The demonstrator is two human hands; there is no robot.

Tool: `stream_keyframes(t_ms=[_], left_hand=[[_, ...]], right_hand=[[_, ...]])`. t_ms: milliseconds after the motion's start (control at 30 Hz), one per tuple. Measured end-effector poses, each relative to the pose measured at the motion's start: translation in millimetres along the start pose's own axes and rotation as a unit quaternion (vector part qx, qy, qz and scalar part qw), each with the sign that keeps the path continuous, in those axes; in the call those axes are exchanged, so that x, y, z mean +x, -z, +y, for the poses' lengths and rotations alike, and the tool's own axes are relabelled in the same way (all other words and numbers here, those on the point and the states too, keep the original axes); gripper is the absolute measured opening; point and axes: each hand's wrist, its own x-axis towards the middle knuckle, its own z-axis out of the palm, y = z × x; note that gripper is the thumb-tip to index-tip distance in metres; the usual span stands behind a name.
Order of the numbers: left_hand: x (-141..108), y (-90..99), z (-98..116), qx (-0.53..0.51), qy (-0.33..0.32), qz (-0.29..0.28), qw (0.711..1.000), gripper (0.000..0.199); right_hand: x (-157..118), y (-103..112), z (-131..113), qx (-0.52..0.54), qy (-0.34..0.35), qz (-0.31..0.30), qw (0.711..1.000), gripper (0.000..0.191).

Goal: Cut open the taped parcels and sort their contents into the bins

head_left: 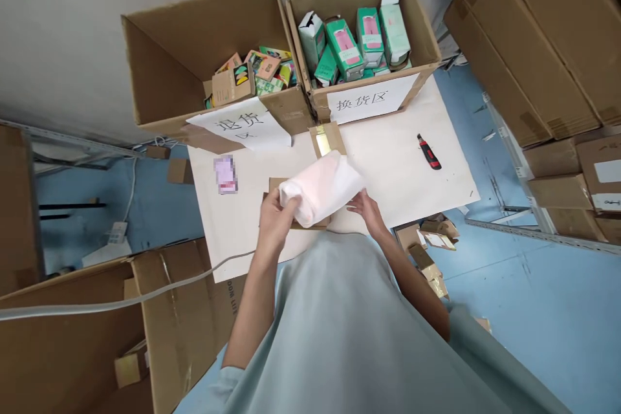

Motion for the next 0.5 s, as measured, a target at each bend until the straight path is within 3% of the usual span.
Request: stream_keyframes(t_ms=[133, 300, 400, 500], left_hand=[[11, -73.5, -22, -0.045, 0.022, -0.086, 0.995, 0.04], [17, -153.4, -56, -0.001, 0.056, -0.184, 0.981, 0.036], [19, -178.4, -70, 0.041, 0.058, -0.234, 0.97, 0.039], [18, -182.7, -79, 0.063, 0.057, -0.273, 0.958, 0.05]], right_hand=[[-26, 24, -21, 0.045, 0.01, -0.019, 0.999, 0.091], [-20, 57, -16, 0.007, 0.06, 0.111, 0.992, 0.063], [-4, 86, 4, -0.04, 0.05, 0.14, 0.988, 0.061], [11, 113, 27, -0.107, 0.03, 0.149, 0.983, 0.06]])
